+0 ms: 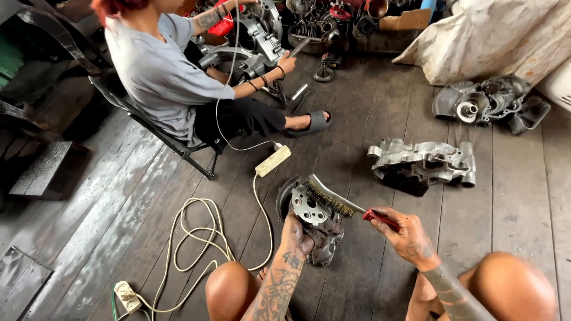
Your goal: Cleaning a motorcycle engine component by scrubbing it with a wire brush to remove dirt and grease.
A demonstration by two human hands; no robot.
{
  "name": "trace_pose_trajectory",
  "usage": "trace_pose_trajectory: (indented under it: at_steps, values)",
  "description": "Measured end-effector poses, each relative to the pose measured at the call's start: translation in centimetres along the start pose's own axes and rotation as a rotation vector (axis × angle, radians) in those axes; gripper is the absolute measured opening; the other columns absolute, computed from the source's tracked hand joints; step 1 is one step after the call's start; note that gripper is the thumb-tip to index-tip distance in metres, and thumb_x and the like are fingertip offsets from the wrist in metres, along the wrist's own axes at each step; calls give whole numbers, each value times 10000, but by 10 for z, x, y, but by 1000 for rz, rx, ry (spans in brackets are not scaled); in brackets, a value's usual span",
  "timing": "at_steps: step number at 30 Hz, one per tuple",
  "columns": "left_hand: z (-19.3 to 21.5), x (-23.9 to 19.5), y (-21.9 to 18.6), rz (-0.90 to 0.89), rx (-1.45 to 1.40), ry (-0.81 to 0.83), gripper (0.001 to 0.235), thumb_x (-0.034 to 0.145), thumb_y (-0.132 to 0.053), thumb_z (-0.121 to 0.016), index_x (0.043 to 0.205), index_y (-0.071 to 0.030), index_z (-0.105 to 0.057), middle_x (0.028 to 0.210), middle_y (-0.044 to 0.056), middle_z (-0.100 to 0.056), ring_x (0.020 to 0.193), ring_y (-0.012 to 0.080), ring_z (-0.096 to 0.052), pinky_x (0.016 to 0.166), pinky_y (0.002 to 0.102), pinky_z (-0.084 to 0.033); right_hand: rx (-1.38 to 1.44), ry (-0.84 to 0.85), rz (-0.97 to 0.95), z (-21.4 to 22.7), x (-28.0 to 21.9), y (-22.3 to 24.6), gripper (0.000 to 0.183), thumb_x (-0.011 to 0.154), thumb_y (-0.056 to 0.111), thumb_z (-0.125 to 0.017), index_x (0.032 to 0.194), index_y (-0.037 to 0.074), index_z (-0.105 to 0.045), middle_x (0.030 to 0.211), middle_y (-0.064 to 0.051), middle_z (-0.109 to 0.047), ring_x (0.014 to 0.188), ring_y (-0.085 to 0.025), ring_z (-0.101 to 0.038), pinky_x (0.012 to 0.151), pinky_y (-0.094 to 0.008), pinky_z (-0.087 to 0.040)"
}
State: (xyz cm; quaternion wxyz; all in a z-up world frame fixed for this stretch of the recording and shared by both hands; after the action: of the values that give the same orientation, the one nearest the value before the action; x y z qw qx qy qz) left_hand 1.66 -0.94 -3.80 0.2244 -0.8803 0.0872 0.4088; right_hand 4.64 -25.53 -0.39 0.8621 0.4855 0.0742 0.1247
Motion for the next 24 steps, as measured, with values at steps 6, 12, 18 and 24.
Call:
trace_pose_trajectory:
  at_steps: [6, 12, 18, 24]
  values:
    - [-26, -38, 2, -110, -89, -70, 204, 849, -124, -617, 864, 58, -707, 836, 245, -729, 846, 392, -767, 776, 546, -646, 33, -105, 47, 0, 3, -20, 264, 880, 287, -771, 1110, 163, -808, 823, -201, -782, 740, -270, -759, 584, -379, -567]
    - [-37, -45, 0, -94, -103, -57, 194, 840, -100, -624, 895, 64, -714, 852, 244, -730, 859, 397, -764, 779, 543, -642, 19, -102, 55, 2, 5, -16, 267, 893, 306, -760, 1104, 147, -798, 833, -225, -780, 749, -337, -776, 576, -404, -562]
    - [-29, -38, 2, -97, -120, -37, 202, 849, -102, -627, 893, 77, -709, 870, 282, -726, 896, 446, -752, 797, 593, -631, 61, -95, 51, 1, 5, -17, 268, 882, 309, -769, 1092, 147, -806, 811, -211, -786, 694, -243, -734, 557, -377, -549]
    - [-24, -38, -1, -116, -123, -19, 228, 854, -110, -624, 940, 81, -712, 904, 298, -723, 934, 473, -733, 809, 609, -622, 77, -111, 72, -6, 7, -22, 258, 877, 294, -768, 1084, 145, -805, 805, -197, -793, 667, -252, -736, 538, -380, -537]
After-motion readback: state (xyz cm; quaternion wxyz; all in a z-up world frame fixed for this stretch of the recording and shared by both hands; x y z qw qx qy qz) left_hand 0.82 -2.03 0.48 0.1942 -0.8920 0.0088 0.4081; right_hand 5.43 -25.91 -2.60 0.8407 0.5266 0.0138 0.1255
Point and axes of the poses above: each hand's wrist, its own x-axis towards the middle knuckle, its own z-axis out of the back of the hand, y = z × x, the point moved 4 cm from there along x, towards the middle knuckle
